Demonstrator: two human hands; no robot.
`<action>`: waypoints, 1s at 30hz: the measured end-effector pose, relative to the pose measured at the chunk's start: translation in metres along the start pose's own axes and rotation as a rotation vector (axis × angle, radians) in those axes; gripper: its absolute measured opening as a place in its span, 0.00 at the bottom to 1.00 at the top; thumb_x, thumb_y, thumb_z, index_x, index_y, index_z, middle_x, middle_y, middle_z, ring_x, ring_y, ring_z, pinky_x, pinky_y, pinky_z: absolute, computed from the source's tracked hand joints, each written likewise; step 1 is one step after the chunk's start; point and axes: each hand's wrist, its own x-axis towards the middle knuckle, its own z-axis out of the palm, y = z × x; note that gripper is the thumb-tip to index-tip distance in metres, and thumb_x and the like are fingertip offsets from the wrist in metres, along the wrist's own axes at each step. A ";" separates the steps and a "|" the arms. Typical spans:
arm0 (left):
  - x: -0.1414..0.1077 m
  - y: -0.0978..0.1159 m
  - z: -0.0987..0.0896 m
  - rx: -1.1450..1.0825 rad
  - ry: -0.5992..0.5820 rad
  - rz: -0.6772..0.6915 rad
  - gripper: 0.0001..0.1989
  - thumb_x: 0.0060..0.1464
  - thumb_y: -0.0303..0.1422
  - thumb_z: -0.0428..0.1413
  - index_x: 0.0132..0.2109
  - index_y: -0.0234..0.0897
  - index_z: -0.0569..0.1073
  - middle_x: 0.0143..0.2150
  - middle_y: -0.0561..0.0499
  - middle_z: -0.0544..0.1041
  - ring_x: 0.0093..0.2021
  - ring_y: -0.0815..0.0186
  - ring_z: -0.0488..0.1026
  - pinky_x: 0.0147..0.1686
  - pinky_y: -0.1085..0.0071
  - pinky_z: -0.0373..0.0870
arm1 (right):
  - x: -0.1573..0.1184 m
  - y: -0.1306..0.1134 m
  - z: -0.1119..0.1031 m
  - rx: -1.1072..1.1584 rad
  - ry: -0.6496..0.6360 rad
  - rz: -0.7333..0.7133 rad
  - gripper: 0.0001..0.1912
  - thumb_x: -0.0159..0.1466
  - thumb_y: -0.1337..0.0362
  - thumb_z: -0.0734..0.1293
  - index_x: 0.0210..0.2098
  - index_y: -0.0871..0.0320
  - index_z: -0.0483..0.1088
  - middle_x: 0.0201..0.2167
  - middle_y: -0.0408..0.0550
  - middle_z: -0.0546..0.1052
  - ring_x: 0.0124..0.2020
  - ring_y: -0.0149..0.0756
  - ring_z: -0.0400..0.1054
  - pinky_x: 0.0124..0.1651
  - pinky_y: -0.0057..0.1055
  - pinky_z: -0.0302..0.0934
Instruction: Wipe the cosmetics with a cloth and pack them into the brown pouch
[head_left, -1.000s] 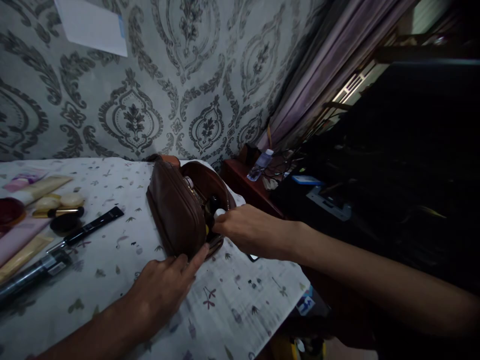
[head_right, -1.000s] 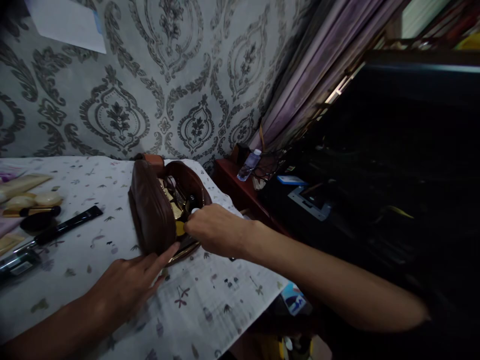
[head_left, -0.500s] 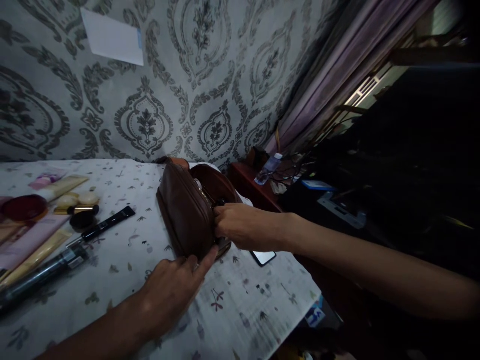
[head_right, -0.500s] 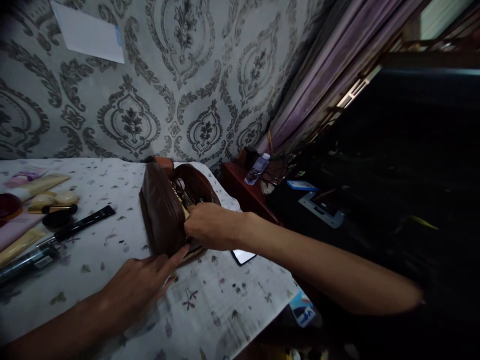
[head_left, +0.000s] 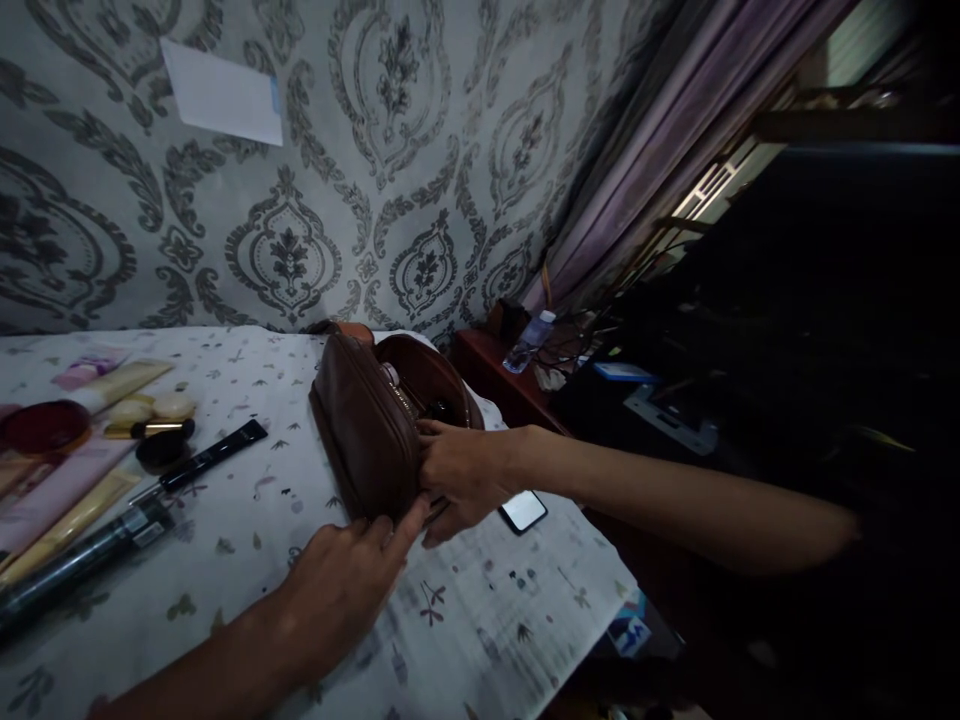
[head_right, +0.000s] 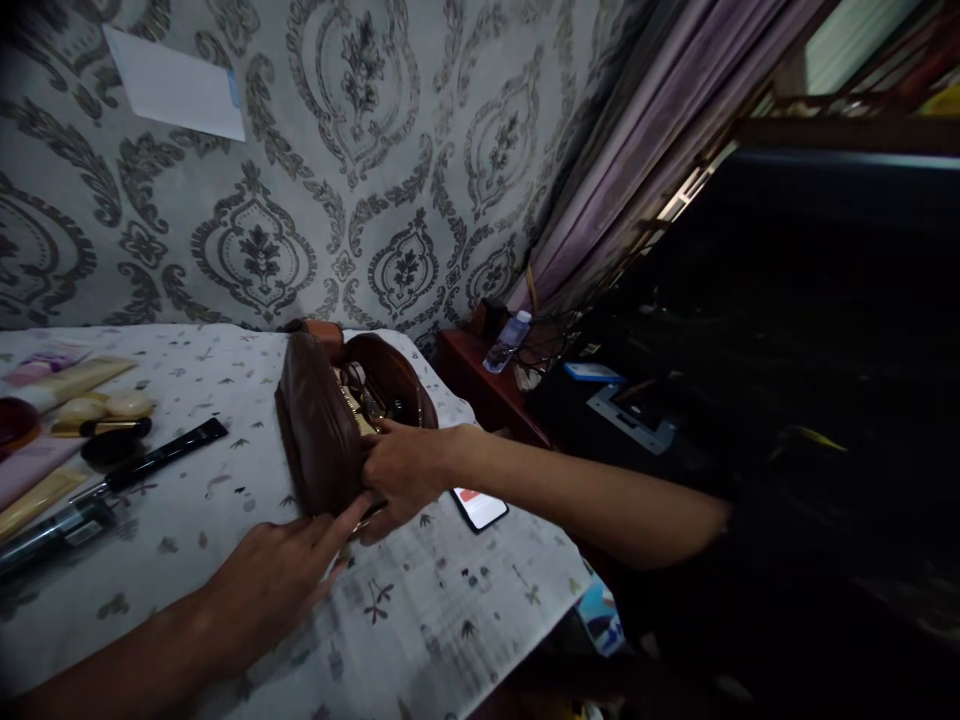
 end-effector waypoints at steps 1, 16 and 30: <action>0.000 0.000 0.000 0.009 -0.006 -0.004 0.35 0.61 0.24 0.50 0.72 0.42 0.49 0.42 0.45 0.78 0.37 0.57 0.78 0.29 0.68 0.71 | 0.001 0.000 0.002 -0.024 -0.053 -0.043 0.15 0.57 0.50 0.72 0.29 0.55 0.78 0.27 0.47 0.79 0.45 0.44 0.70 0.61 0.45 0.50; -0.002 -0.003 -0.003 0.091 0.026 -0.041 0.34 0.62 0.23 0.50 0.71 0.43 0.51 0.41 0.46 0.77 0.37 0.58 0.78 0.31 0.66 0.74 | 0.005 -0.011 -0.004 -0.217 -0.128 0.000 0.20 0.65 0.51 0.64 0.31 0.60 0.79 0.30 0.55 0.81 0.44 0.47 0.69 0.56 0.45 0.53; -0.038 -0.013 -0.001 0.004 0.001 -0.028 0.28 0.65 0.28 0.46 0.70 0.46 0.54 0.55 0.44 0.77 0.47 0.59 0.79 0.41 0.65 0.77 | -0.070 -0.032 0.036 -0.079 0.501 0.183 0.12 0.69 0.72 0.58 0.41 0.60 0.73 0.38 0.54 0.78 0.46 0.42 0.68 0.52 0.41 0.61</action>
